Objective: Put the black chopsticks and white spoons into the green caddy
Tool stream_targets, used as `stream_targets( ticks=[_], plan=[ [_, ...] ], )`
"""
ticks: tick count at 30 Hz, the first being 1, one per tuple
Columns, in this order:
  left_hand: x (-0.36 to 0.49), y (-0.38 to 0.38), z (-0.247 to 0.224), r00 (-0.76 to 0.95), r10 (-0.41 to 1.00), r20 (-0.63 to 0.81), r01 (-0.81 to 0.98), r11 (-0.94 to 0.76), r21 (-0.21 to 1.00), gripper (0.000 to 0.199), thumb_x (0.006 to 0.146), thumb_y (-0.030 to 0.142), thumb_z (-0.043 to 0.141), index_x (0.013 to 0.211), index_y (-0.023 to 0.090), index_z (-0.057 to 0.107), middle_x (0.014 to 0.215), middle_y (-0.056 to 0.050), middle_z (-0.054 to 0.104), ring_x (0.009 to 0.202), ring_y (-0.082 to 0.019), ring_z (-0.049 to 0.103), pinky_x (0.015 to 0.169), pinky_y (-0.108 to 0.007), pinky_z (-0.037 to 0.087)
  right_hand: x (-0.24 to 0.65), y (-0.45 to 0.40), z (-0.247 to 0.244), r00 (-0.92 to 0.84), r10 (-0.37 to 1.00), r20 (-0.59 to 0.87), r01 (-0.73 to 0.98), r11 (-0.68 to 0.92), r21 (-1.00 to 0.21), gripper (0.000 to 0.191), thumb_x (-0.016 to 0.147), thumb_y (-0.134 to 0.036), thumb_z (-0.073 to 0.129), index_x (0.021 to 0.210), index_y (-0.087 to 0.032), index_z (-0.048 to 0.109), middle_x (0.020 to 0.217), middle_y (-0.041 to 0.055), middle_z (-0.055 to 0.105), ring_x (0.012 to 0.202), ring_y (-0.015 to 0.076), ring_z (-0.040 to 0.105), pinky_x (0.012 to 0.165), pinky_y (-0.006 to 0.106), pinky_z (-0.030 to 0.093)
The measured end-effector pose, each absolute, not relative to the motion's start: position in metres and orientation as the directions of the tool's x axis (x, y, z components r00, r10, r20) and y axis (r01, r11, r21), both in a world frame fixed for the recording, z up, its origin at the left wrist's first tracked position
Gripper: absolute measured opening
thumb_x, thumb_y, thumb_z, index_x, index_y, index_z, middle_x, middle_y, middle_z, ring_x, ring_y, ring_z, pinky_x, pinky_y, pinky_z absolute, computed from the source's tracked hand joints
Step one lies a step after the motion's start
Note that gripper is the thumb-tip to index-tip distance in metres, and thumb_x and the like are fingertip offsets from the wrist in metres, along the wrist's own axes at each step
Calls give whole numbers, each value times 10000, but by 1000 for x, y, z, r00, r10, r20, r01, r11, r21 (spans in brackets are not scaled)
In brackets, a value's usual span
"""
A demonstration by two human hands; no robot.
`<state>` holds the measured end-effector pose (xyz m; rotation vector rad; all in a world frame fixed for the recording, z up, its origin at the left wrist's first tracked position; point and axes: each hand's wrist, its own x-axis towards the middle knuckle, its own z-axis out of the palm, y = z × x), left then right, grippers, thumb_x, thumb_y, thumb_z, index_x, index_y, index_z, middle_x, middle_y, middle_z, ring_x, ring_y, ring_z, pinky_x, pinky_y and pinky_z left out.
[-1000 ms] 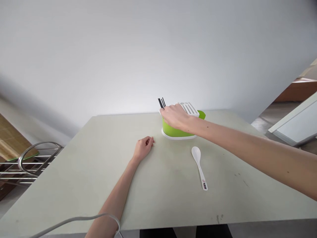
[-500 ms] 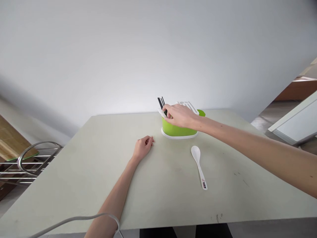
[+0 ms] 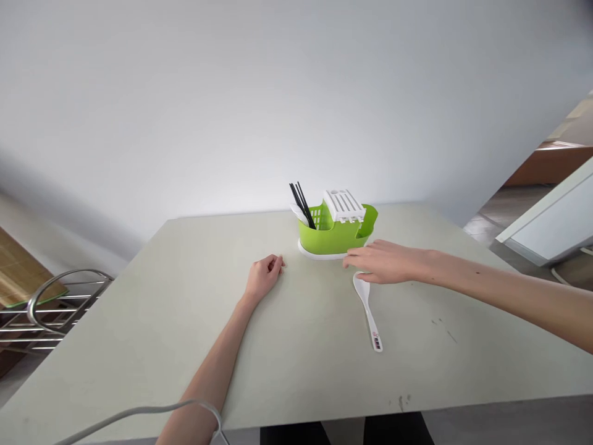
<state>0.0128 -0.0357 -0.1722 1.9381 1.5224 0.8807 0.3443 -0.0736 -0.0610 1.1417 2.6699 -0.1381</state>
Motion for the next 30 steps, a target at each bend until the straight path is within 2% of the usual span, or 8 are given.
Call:
stream_targets(
  ticks=[4, 8, 11, 16, 19, 22, 25, 30],
  plan=[
    [12, -35, -173, 154, 973, 174, 634, -232, 738, 446, 1013, 538, 449, 804, 221, 684, 696, 7, 678, 613, -153, 552, 674, -288, 438, 363, -71, -79, -575, 762, -297, 798, 602, -1, 438, 950, -305, 542, 1373, -257, 643, 1273, 125, 701, 900, 290, 736, 769, 397, 498],
    [12, -35, -173, 150, 974, 171, 635, -228, 738, 444, 1011, 537, 454, 805, 220, 686, 695, 7, 675, 613, -152, 552, 668, -286, 435, 369, -68, -91, -517, 793, -322, 852, 514, -101, 431, 939, -330, 528, 1341, -250, 659, 1342, 127, 696, 1039, 314, 729, 801, 400, 511],
    [12, -35, -173, 153, 972, 180, 636, -236, 735, 435, 1011, 530, 460, 810, 218, 688, 692, 10, 676, 618, -149, 560, 674, -282, 436, 370, -67, -104, -480, 807, -343, 877, 436, -202, 376, 917, -332, 538, 1245, -238, 694, 1250, 107, 734, 998, 296, 728, 745, 364, 503],
    [12, -35, -173, 159, 971, 181, 633, -241, 736, 436, 1011, 530, 460, 818, 216, 692, 695, 8, 683, 615, -148, 563, 675, -280, 437, 373, -68, -121, -439, 814, -380, 856, 251, -451, 291, 922, -405, 545, 1051, -208, 717, 911, 76, 772, 800, 253, 713, 654, 327, 492],
    [12, -34, -173, 163, 968, 191, 642, -251, 724, 439, 1011, 529, 457, 818, 217, 697, 695, 4, 689, 619, -152, 570, 679, -281, 439, 373, -70, -116, -470, 791, -392, 783, 169, -598, 326, 914, -471, 584, 1038, -197, 711, 872, 67, 767, 732, 221, 699, 653, 323, 518],
    [12, -33, -173, 167, 967, 193, 649, -255, 717, 443, 1012, 529, 454, 815, 218, 701, 696, 2, 695, 623, -155, 578, 680, -283, 441, 364, -75, -94, -477, 824, -307, 709, 153, -689, 372, 923, -517, 601, 1055, -189, 716, 880, 73, 763, 797, 220, 714, 675, 314, 543],
    [12, -33, -174, 164, 968, 191, 649, -252, 718, 442, 1010, 531, 458, 810, 220, 702, 695, 4, 695, 620, -154, 574, 680, -283, 441, 349, -79, -60, -403, 897, -183, 705, 177, -687, 366, 947, -502, 594, 1091, -187, 713, 895, 74, 774, 718, 190, 698, 666, 318, 549],
    [12, -33, -174, 154, 969, 193, 648, -246, 721, 441, 1006, 536, 465, 805, 225, 705, 686, 10, 688, 617, -152, 559, 679, -280, 438, 322, -78, 0, -276, 911, 306, 721, 407, -561, 263, 997, -417, 556, 1019, -223, 732, 910, 48, 775, 736, 196, 703, 648, 316, 507]
  ],
)
